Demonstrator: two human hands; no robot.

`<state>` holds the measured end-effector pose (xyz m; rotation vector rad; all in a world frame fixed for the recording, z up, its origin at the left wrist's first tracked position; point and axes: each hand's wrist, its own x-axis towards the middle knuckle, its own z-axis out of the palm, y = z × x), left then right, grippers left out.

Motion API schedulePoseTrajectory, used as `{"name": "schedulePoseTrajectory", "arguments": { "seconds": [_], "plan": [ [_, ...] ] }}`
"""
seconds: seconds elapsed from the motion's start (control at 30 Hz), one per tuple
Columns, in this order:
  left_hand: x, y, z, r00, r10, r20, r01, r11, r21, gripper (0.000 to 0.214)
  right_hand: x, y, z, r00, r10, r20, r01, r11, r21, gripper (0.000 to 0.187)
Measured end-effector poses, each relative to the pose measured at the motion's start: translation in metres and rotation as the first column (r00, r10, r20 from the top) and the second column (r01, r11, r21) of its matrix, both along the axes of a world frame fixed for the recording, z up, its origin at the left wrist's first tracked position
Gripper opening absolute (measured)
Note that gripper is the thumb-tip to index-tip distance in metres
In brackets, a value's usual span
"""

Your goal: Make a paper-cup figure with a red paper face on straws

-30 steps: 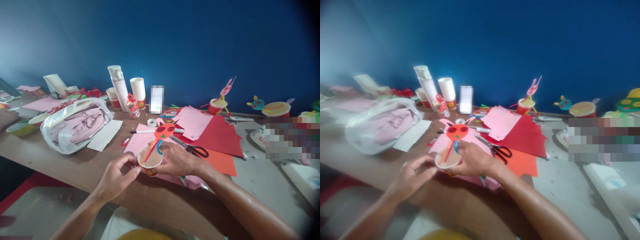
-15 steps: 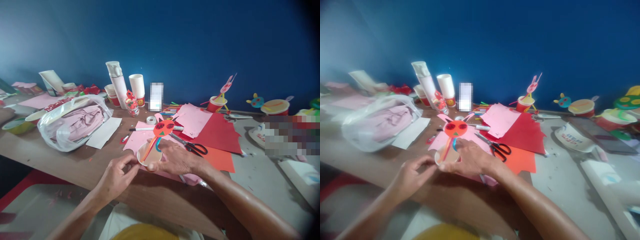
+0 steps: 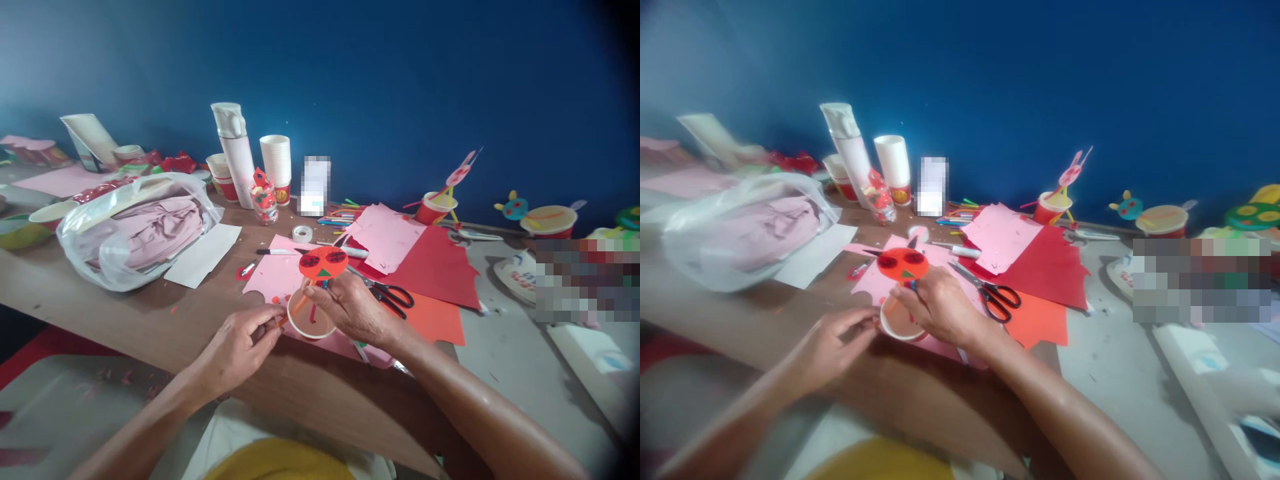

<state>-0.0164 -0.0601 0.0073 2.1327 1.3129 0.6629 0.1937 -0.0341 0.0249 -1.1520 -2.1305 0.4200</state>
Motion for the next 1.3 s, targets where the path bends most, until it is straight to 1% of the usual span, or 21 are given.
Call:
{"name": "schedulePoseTrajectory", "arguments": {
  "seconds": [0.17,0.27,0.33,0.4,0.47,0.6,0.7,0.83,0.9,0.97,1.03,1.07,1.1,1.17,1.23,1.27,1.3],
  "plan": [
    [-0.002,0.003,-0.003,1.000,-0.023,-0.019,0.023,0.999,0.028,0.029,0.000,-0.002,0.010,0.997,0.052,0.052,-0.055,0.997,0.047,0.039],
    [-0.001,0.004,-0.003,0.998,-0.057,-0.023,0.058,0.998,0.038,0.034,0.001,-0.003,0.011,0.995,0.072,0.063,-0.076,0.995,0.062,0.034],
    [0.000,0.005,-0.002,0.996,-0.079,-0.028,0.080,0.996,0.038,0.036,0.002,-0.003,0.011,0.996,0.061,0.072,-0.065,0.997,0.051,0.034],
    [0.001,0.006,-0.001,0.994,-0.102,-0.036,0.104,0.994,0.029,0.038,0.003,-0.004,0.010,0.996,0.046,0.081,-0.049,0.998,0.036,0.040],
    [0.001,0.008,-0.001,0.991,-0.127,-0.047,0.128,0.992,0.018,0.040,0.004,-0.004,0.010,0.994,0.054,0.092,-0.056,0.998,0.018,0.042],
    [0.001,0.013,-0.005,0.986,-0.153,-0.059,0.155,0.988,0.021,0.043,0.005,-0.005,0.012,0.987,0.118,0.113,-0.116,0.993,-0.032,0.029],
    [-0.001,0.015,-0.008,0.982,-0.168,-0.084,0.171,0.985,0.023,0.044,0.003,-0.006,0.013,0.985,0.111,0.130,-0.107,0.994,-0.037,0.026],
    [-0.007,0.019,-0.009,0.967,-0.223,-0.124,0.224,0.975,0.000,0.044,0.001,-0.007,0.012,0.989,0.103,0.110,-0.099,0.994,-0.042,0.023],
    [-0.012,0.021,-0.007,0.967,-0.212,-0.140,0.214,0.977,-0.001,0.043,0.000,-0.007,0.011,0.991,0.094,0.098,-0.091,0.995,-0.033,0.023],
    [-0.015,0.022,-0.003,0.976,-0.170,-0.136,0.174,0.985,0.014,0.044,0.000,-0.008,0.010,0.992,0.081,0.093,-0.080,0.997,-0.020,0.022],
    [-0.013,0.021,0.004,0.988,-0.122,-0.092,0.129,0.988,0.082,0.048,0.000,-0.008,0.010,0.993,0.070,0.098,-0.069,0.997,-0.019,0.023],
    [-0.010,0.021,0.008,0.992,-0.108,-0.058,0.115,0.985,0.131,0.046,0.000,-0.008,0.011,0.992,0.069,0.102,-0.067,0.997,-0.026,0.024],
    [-0.006,0.020,0.012,0.994,-0.106,-0.021,0.108,0.978,0.177,0.043,0.000,-0.008,0.012,0.991,0.076,0.106,-0.072,0.997,-0.042,0.024],
    [0.005,0.019,0.017,0.989,-0.143,0.043,0.131,0.968,0.212,0.039,0.001,-0.008,0.017,0.990,0.107,0.096,-0.098,0.991,-0.096,0.021],
    [0.015,0.018,0.021,0.982,-0.168,0.092,0.150,0.973,0.175,0.043,0.004,-0.007,0.023,0.985,0.163,0.059,-0.150,0.972,-0.182,0.016],
    [0.019,0.018,0.023,0.980,-0.165,0.108,0.148,0.978,0.148,0.044,0.007,-0.007,0.027,0.981,0.190,0.036,-0.177,0.958,-0.226,0.015],
    [0.021,0.018,0.024,0.980,-0.161,0.119,0.146,0.981,0.125,0.045,0.010,-0.006,0.030,0.977,0.210,0.016,-0.199,0.945,-0.261,0.019]
  ]
}}
